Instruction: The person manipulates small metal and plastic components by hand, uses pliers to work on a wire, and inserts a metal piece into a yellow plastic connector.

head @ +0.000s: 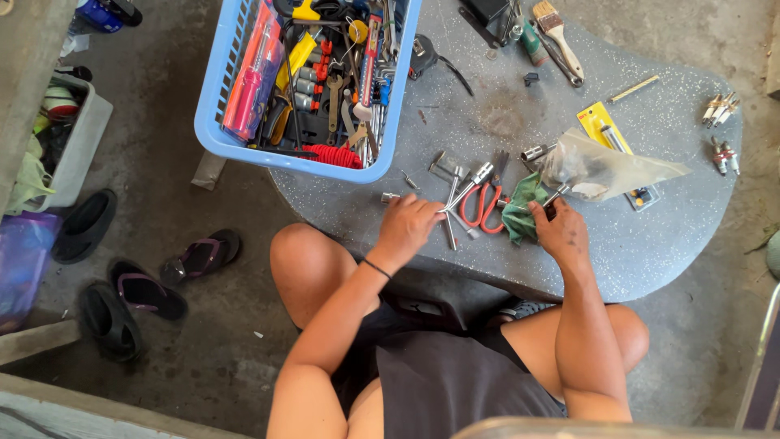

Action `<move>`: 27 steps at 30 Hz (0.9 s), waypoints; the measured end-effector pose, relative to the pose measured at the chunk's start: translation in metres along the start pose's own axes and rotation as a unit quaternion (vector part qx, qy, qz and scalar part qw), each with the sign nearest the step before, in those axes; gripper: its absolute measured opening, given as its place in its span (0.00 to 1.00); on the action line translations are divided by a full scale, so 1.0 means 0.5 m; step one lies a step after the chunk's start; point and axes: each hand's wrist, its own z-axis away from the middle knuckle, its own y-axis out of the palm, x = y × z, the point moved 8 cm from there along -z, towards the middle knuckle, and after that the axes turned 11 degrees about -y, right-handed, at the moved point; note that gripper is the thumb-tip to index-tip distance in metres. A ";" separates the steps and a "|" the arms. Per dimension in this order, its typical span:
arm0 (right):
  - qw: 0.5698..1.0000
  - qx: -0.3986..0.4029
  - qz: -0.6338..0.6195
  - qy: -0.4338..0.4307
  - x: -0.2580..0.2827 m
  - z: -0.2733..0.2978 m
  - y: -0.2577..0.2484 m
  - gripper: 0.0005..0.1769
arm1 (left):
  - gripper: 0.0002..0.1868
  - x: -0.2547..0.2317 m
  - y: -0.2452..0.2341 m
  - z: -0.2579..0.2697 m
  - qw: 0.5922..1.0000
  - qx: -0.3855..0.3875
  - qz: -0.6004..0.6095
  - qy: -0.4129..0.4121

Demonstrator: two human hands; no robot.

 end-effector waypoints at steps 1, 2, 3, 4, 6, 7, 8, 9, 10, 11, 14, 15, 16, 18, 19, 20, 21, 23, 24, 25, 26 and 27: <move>1.000 -0.003 -0.002 -0.005 0.001 0.001 0.000 0.25 | 0.08 0.015 0.012 -0.005 1.000 0.024 -0.004 -0.001; 1.000 -0.006 -0.004 -0.010 0.003 0.002 0.000 0.25 | 0.08 0.029 0.022 -0.009 0.999 0.049 -0.009 -0.002; 1.000 -0.005 -0.003 -0.008 0.001 0.002 0.001 0.25 | 0.08 0.037 0.032 -0.011 0.997 0.074 -0.014 -0.003; 1.000 -0.003 -0.001 -0.006 -0.001 0.001 0.001 0.25 | 0.07 0.036 0.029 -0.013 0.998 0.055 -0.011 0.013; 1.000 -0.003 0.000 -0.007 -0.003 0.000 0.002 0.25 | 0.07 0.030 0.019 -0.016 0.999 0.018 -0.004 0.045; 1.000 -0.005 0.000 -0.010 -0.002 0.001 0.003 0.25 | 0.07 0.029 0.019 -0.017 0.998 0.017 -0.002 0.057; 1.000 -0.006 0.000 -0.014 -0.002 0.001 0.002 0.25 | 0.06 0.028 0.020 -0.017 0.998 0.016 0.000 0.068; 1.000 -0.010 0.000 -0.017 -0.003 0.000 0.003 0.25 | 0.06 0.029 0.022 -0.017 0.997 0.014 0.002 0.080; 1.000 -0.012 0.001 -0.021 -0.003 0.000 0.003 0.25 | 0.06 0.033 0.036 -0.017 0.995 0.045 -0.003 0.086; 1.000 -0.015 0.001 -0.025 -0.004 -0.001 0.005 0.25 | 0.06 0.041 0.052 -0.018 0.993 0.075 -0.007 0.092; 1.000 -0.010 0.000 -0.021 -0.020 -0.003 0.015 0.25 | 0.06 0.064 0.088 -0.012 0.984 0.128 -0.044 0.114; 1.000 -0.010 0.007 -0.025 -0.025 -0.003 0.019 0.25 | 0.06 0.069 0.096 -0.010 0.981 0.139 -0.061 0.122; 0.999 -0.013 0.013 -0.031 -0.029 -0.007 0.022 0.25 | 0.05 0.073 0.098 -0.010 0.979 0.144 -0.062 0.128; 0.999 -0.022 0.014 -0.042 -0.035 -0.012 0.025 0.25 | 0.03 0.070 0.095 -0.013 0.976 0.152 -0.066 0.140; 0.998 -0.028 0.009 -0.048 -0.037 -0.010 0.026 0.24 | 0.03 0.063 0.083 -0.017 0.979 0.131 -0.055 0.147; 0.998 -0.036 0.004 -0.056 -0.036 -0.011 0.026 0.24 | 0.03 0.053 0.068 -0.023 0.981 0.108 -0.045 0.156; 0.998 -0.034 0.013 -0.052 -0.038 -0.013 0.028 0.25 | 0.03 0.040 0.052 -0.027 0.982 0.085 -0.035 0.165; 0.998 -0.031 0.032 -0.047 -0.040 -0.016 0.029 0.26 | 0.08 0.011 0.033 -0.038 0.980 0.070 -0.051 0.178; 0.999 -0.031 0.017 -0.037 -0.046 -0.014 0.029 0.26 | 0.10 -0.004 0.019 -0.044 0.979 0.062 -0.057 0.184; 0.999 -0.031 0.002 -0.028 -0.052 -0.012 0.030 0.26 | 0.11 -0.016 -0.004 -0.046 0.981 0.056 -0.026 0.182; 0.999 -0.030 -0.013 -0.019 -0.059 -0.009 0.033 0.27 | 0.12 -0.031 -0.028 -0.043 0.982 0.051 0.006 0.180; 0.999 -0.033 -0.007 -0.013 -0.067 -0.011 0.034 0.29 | 0.13 -0.040 -0.053 -0.052 0.982 0.047 0.038 0.179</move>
